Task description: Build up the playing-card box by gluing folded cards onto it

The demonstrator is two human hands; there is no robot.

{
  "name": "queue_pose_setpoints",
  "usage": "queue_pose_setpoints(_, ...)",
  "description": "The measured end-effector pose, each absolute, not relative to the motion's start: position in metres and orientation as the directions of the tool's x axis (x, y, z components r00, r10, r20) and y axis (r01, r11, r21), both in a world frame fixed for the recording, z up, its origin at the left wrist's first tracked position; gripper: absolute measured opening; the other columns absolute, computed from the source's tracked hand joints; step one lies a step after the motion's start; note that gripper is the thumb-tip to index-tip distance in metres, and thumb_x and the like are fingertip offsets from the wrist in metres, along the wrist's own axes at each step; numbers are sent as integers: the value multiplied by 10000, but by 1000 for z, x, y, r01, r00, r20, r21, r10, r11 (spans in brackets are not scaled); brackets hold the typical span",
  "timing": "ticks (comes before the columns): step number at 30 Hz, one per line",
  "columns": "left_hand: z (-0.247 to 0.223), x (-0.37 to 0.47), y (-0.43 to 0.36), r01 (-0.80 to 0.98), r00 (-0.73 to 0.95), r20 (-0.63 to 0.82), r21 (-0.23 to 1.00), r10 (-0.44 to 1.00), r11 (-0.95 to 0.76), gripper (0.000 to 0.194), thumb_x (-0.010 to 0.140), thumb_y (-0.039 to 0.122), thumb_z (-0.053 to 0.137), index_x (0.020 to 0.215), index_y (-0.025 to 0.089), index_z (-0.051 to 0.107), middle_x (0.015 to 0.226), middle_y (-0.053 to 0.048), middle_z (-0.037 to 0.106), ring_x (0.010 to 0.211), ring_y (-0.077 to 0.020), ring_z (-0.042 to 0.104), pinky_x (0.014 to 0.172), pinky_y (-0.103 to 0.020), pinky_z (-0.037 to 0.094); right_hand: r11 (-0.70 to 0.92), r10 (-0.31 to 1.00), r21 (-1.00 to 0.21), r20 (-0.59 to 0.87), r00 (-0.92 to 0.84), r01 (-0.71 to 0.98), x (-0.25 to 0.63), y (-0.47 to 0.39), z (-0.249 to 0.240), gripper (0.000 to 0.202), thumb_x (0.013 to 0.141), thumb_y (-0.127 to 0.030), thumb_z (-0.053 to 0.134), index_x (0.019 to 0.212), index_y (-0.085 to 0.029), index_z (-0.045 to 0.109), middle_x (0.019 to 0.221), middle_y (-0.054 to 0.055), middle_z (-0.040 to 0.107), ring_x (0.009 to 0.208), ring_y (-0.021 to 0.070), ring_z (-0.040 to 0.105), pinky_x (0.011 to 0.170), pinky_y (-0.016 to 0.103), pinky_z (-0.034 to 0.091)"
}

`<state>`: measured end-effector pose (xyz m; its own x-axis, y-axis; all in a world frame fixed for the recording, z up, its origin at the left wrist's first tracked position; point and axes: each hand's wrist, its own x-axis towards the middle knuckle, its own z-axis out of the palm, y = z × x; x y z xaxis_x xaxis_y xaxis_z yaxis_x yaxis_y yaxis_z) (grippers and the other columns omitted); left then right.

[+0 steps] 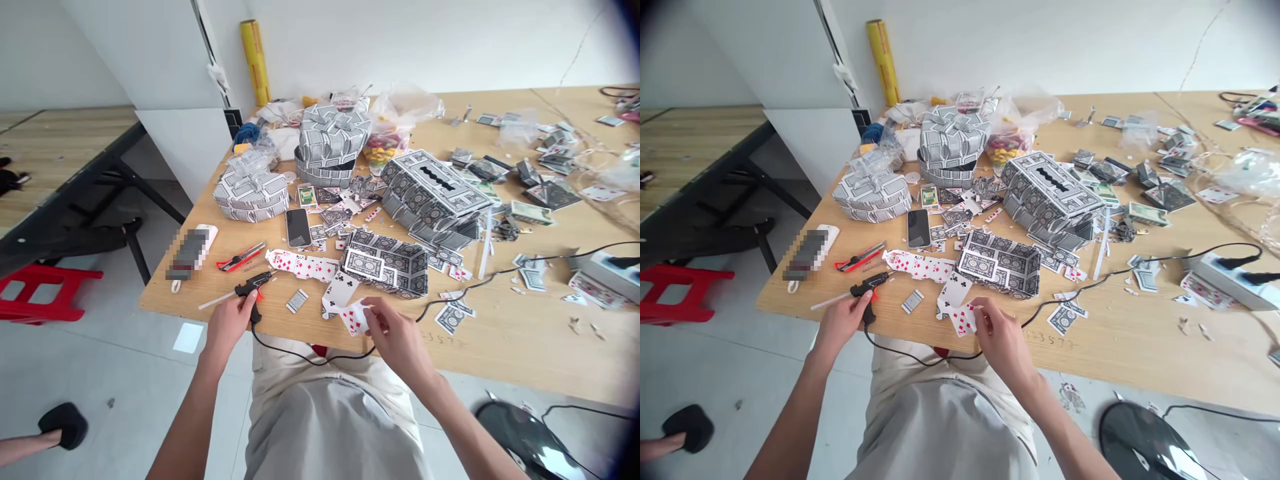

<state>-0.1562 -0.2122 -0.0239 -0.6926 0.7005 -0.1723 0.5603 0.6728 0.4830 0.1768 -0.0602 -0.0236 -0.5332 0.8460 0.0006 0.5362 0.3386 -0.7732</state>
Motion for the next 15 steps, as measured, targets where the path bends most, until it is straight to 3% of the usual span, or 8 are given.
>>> queue_pose_setpoints(3, -15, -152, -215, 607, -740, -62, 370, 670, 704, 551, 948, 645, 595, 563, 251, 586, 612, -98, 682, 602, -268, 613, 578, -308, 266, 404, 861, -698, 72, -504, 591, 174, -64, -30, 233, 1045, -285, 473, 1066, -236, 700, 869, 49, 793, 647, 217, 737, 614, 313, 557)
queue_pose_setpoints(6, -3, -133, -219, 638, -712, 40, 456, 701, 621, 435, 974, 582, 629, 695, 248, 615, 661, -51, 688, 630, -239, 612, 614, -305, 342, 447, 852, -666, 115, -510, 597, 177, -67, -35, 255, 1039, -238, 468, 1100, -217, 714, 977, 76, 809, 696, 213, 747, 653, 313, 568)
queue_pose_setpoints(11, -9, -65, -212, 716, -327, 183, 688, 927, 117, 151, 1040, 344, 618, 959, 244, 697, 925, -47, 742, 856, -210, 702, 808, -316, 533, 512, 808, -620, 113, -578, 594, 190, -69, -40, 274, 1075, -212, 457, 1152, -206, 720, 1076, 82, 797, 735, 196, 746, 668, 304, 574)
queue_pose_setpoints(15, -35, -15, -197, 790, -35, 272, 597, 962, -140, 206, 1040, 157, 576, 1150, 248, 723, 1076, -71, 743, 999, -232, 711, 932, -388, 575, 583, 764, -564, 134, -632, 585, 198, -67, -44, 294, 1092, -191, 444, 1202, -204, 717, 1017, 87, 772, 889, 235, 754, 733, 321, 590)
